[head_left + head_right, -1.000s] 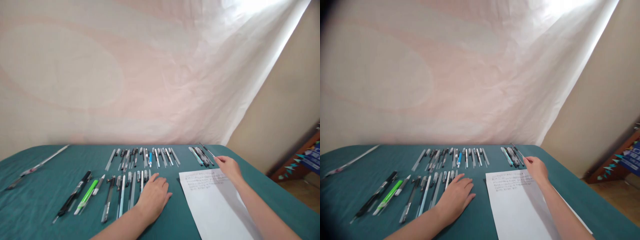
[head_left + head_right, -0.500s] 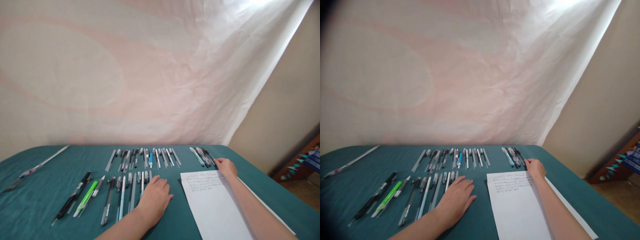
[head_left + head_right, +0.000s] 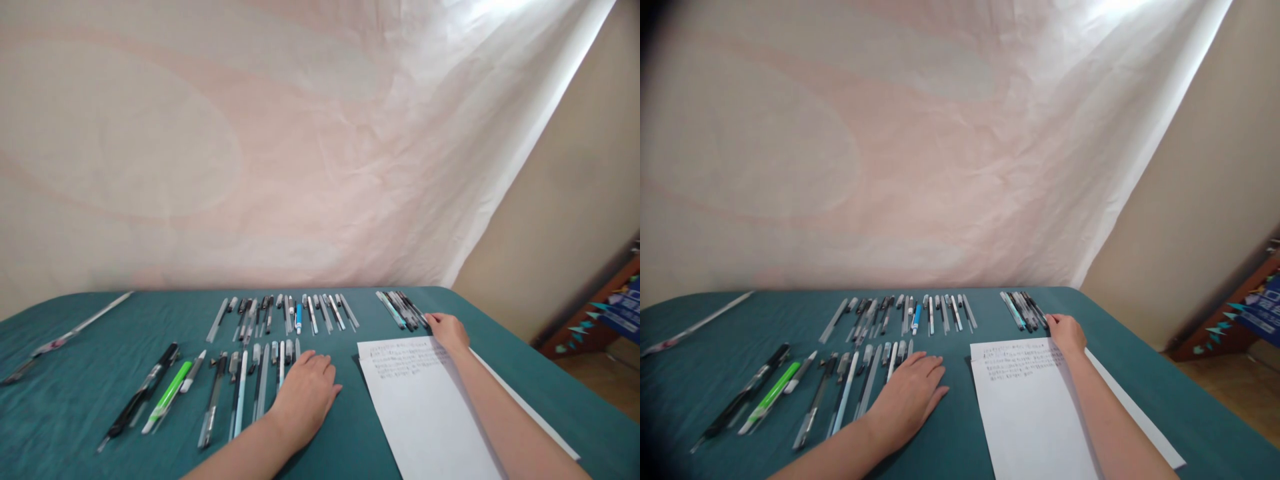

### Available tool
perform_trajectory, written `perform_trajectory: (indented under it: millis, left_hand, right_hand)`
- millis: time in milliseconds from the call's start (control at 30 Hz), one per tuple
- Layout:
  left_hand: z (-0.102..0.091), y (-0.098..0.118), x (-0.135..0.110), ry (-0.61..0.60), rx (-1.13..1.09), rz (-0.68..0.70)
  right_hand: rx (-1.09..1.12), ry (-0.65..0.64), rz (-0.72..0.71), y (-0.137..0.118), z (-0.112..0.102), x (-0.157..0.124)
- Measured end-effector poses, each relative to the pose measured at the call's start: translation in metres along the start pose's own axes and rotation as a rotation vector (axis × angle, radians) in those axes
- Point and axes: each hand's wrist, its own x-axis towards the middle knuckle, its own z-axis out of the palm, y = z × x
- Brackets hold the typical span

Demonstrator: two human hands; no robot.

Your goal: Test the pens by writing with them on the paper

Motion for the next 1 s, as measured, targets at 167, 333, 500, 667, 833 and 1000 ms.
perform_trajectory:
  millis: [167,333,500,667,833,1000]
  left_hand:
    - [0.000,-0.001,0.000,0.004,-0.023,0.002]
    - [-0.002,-0.001,0.000,-0.010,-0.022,0.000]
    - [-0.002,-0.002,-0.001,-0.018,-0.024,-0.005]
    - [-0.002,-0.001,-0.002,0.000,-0.014,-0.008]
    - [-0.003,-0.001,-0.001,-0.013,-0.005,0.002]
    - [0.000,-0.002,-0.001,0.007,-0.005,0.005]
  right_hand:
    - [0.076,0.075,-0.137,-0.028,-0.014,-0.007]
    - [0.187,-0.059,-0.367,-0.087,-0.011,-0.030]
    - [0.189,-0.254,-0.500,-0.143,0.012,-0.062]
    - [0.077,-0.306,-0.434,-0.178,0.031,-0.071]
    - [-0.049,-0.324,-0.324,-0.194,0.035,-0.062]
    - [-0.128,-0.367,-0.275,-0.193,0.033,-0.052]
